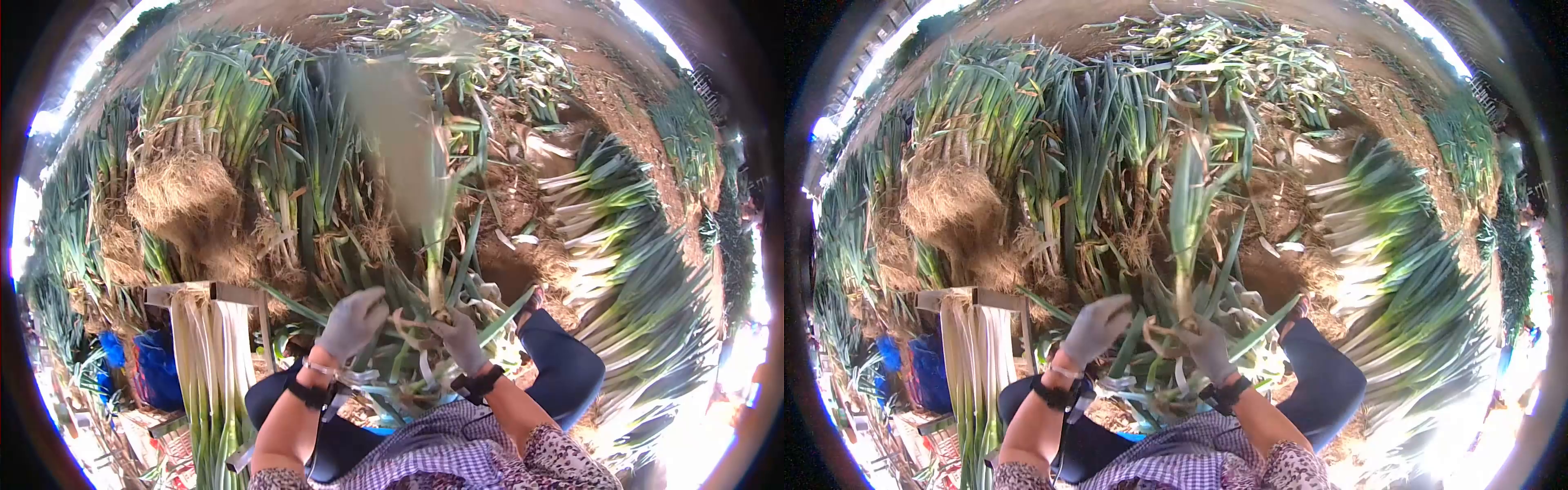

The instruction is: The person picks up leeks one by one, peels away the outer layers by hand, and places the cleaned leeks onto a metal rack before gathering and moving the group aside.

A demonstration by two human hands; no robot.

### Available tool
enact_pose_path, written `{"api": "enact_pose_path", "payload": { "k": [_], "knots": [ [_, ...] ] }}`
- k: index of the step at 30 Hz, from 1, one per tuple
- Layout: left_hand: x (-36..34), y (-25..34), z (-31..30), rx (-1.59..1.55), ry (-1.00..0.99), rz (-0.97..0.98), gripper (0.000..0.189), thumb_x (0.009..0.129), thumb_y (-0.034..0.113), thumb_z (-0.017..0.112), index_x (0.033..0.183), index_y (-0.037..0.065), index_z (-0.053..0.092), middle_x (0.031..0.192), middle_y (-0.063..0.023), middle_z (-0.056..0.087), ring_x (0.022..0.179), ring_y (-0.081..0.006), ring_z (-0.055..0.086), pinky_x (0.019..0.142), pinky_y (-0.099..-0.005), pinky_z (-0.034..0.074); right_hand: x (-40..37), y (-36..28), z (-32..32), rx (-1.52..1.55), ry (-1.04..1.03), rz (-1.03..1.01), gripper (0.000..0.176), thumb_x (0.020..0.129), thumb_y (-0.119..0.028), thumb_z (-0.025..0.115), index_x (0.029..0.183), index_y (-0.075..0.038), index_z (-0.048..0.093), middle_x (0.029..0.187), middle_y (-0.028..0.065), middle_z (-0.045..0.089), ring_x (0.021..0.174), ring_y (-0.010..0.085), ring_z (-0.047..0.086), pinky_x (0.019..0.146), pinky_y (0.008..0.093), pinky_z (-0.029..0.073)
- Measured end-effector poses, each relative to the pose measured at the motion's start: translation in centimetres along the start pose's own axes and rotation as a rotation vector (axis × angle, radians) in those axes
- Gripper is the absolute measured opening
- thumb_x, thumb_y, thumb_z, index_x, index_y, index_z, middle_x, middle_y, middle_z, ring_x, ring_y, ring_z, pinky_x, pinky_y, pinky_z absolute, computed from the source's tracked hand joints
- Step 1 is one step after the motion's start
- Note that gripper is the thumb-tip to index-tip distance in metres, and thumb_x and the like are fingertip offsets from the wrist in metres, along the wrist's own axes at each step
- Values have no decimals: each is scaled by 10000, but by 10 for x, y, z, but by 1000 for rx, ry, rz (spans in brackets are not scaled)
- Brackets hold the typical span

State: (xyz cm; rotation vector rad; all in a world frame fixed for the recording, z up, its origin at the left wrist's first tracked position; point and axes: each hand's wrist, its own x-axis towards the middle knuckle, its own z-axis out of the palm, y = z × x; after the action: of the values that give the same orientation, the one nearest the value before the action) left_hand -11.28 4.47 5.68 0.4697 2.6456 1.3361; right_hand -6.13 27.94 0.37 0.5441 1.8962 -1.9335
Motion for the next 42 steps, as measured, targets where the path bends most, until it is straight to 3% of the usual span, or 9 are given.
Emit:
{"api": "enact_pose_path", "payload": {
  "k": [5, 9, 11, 19, 21, 23, 29, 35, 42],
  "knots": [
    [24, 9, 5, -1023, 198, -239, 348, 901, 184, 667, 1147, -54, 607, 1029, -73, 660, 912, -185, 648, 811, -306, 513, -98, -12, 12, -587, -115, -233, 309, 870, -137, 663, 1137, -8, 576, 966, 137, 645, 874, 244, 652, 695, 345, 521],
    [10, 12, -12, -1179, 266, -325, 262, 879, 103, 664, 1108, -19, 626, 973, -49, 647, 847, -144, 635, 745, -283, 520, -77, -3, 26, -623, -250, -559, 307, 879, -135, 665, 1157, -38, 578, 998, 140, 644, 912, 250, 635, 750, 343, 514],
    [-1, 10, -19, -1219, 270, -338, 240, 868, 78, 663, 1088, -11, 629, 944, -39, 641, 823, -139, 631, 720, -286, 522, -52, -47, 61, -80, -272, -434, 336, 872, -159, 688, 1160, -28, 578, 941, 57, 645, 861, 198, 625, 765, 309, 504],
    [-26, -14, -67, -1235, 353, -243, 188, 898, 113, 636, 1044, -5, 634, 856, -32, 627, 731, -150, 622, 667, -290, 523, 0, -11, 79, -32, -220, 10, 339, 825, -256, 703, 1072, -33, 634, 740, 17, 640, 673, 199, 628, 638, 344, 497],
    [-31, -5, -81, -1268, 369, -209, 227, 907, 129, 633, 1082, -15, 624, 899, -49, 640, 761, -163, 635, 691, -304, 536, 9, 39, 44, -1125, -245, -74, 435, 807, -307, 710, 1132, -29, 629, 906, 107, 705, 815, 299, 674, 729, 384, 510],
    [-37, 6, -92, -1338, 380, -167, 278, 915, 152, 633, 1128, -25, 609, 950, -69, 653, 801, -179, 650, 719, -321, 550, -34, 11, 38, -1052, -180, -205, 543, 784, -359, 725, 1189, -18, 604, 1083, 179, 680, 961, 362, 652, 842, 406, 492],
    [-36, -4, -76, -1397, 321, -118, 585, 851, 290, 714, 1316, 9, 497, 1168, -67, 621, 1069, -223, 601, 910, -387, 509, -18, -98, 134, -86, -505, -303, 391, 828, -85, 704, 1189, 8, 589, 1069, 52, 659, 939, 128, 623, 821, 276, 493],
    [-39, 10, -83, -1343, 316, -133, 445, 847, 60, 676, 1261, -17, 533, 1101, -84, 637, 943, -192, 646, 825, -322, 539, -23, -108, 168, 313, -441, -270, 375, 778, 11, 712, 1136, -5, 601, 1017, 36, 648, 870, 97, 619, 772, 240, 497],
    [-27, -22, -60, -1121, 649, -133, 331, 787, -86, 618, 1109, -12, 603, 971, -65, 662, 799, -157, 649, 731, -283, 532, -39, -72, 158, -140, -240, -320, 133, 838, -64, 702, 959, -17, 675, 834, 32, 668, 738, 94, 627, 655, 240, 504]
  ]
}}
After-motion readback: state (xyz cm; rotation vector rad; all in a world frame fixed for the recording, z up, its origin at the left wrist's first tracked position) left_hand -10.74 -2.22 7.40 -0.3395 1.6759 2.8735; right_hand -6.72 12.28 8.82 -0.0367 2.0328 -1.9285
